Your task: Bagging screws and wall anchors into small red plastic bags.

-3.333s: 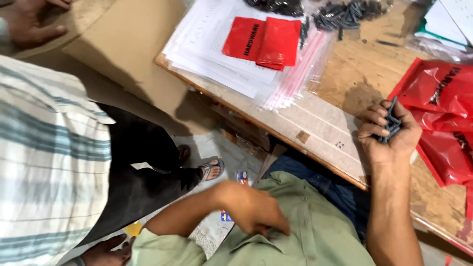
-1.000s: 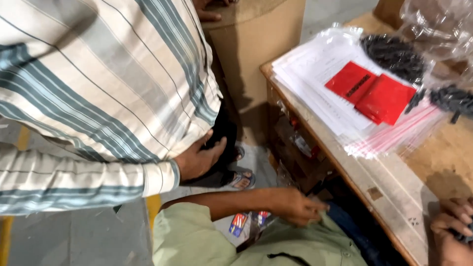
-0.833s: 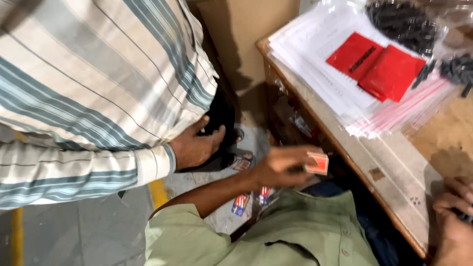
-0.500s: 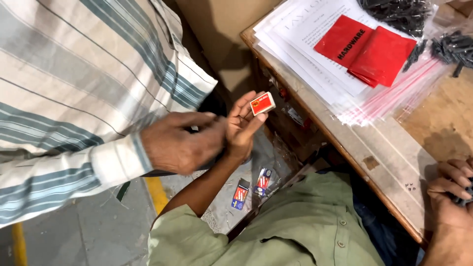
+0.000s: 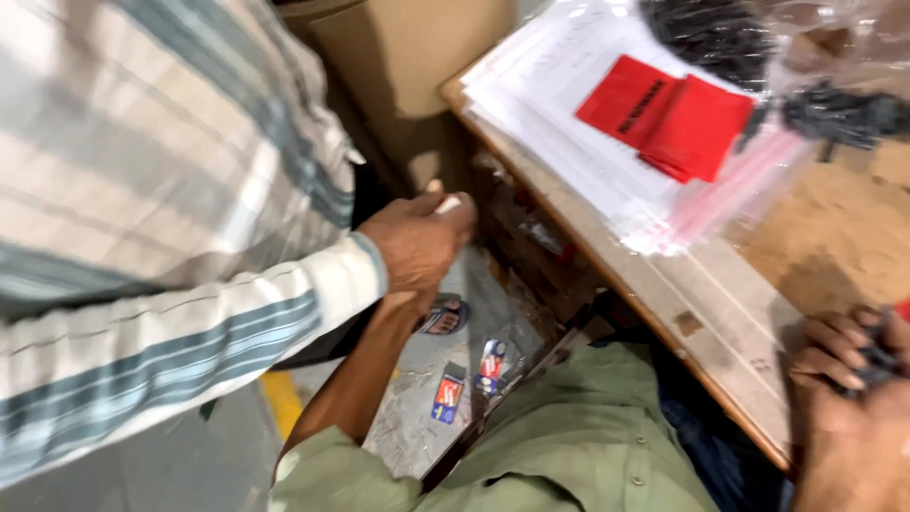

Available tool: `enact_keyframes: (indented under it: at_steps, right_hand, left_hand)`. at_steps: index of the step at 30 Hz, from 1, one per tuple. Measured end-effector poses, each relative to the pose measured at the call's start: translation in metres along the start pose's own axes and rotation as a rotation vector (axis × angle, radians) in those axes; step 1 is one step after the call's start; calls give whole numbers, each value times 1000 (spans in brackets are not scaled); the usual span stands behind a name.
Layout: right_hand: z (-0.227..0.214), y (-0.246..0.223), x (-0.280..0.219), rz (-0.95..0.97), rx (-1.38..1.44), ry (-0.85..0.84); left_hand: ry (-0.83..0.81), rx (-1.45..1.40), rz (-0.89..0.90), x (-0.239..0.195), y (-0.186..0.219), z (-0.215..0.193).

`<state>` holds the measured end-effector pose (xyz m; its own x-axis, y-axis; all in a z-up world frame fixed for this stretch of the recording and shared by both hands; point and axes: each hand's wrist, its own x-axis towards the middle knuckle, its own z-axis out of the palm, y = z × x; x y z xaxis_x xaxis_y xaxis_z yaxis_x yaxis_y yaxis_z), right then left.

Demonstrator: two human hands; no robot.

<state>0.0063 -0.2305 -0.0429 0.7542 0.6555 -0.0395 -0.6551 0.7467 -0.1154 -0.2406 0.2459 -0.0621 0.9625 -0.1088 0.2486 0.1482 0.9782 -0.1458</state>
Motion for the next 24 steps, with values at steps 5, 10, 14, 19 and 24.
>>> enact_keyframes:
  at_steps: [5, 10, 14, 19, 24]
  right_hand:
    - [-4, 7, 6, 28, 62, -19]
    - [-23, -10, 4, 43, 124, -31]
    - [-26, -16, 20, 118, 161, -120]
    - [-19, -19, 4, 22, 19, -91]
    - [12, -4, -2, -64, -109, 2]
  left_hand:
    - [227, 992, 807, 1, -34, 30]
    - [35, 1090, 753, 18, -63, 14]
    - [87, 1063, 670, 41, -90, -6]
    - [111, 1074, 486, 62, -126, -10]
    - [116, 1478, 491, 92, -157, -2]
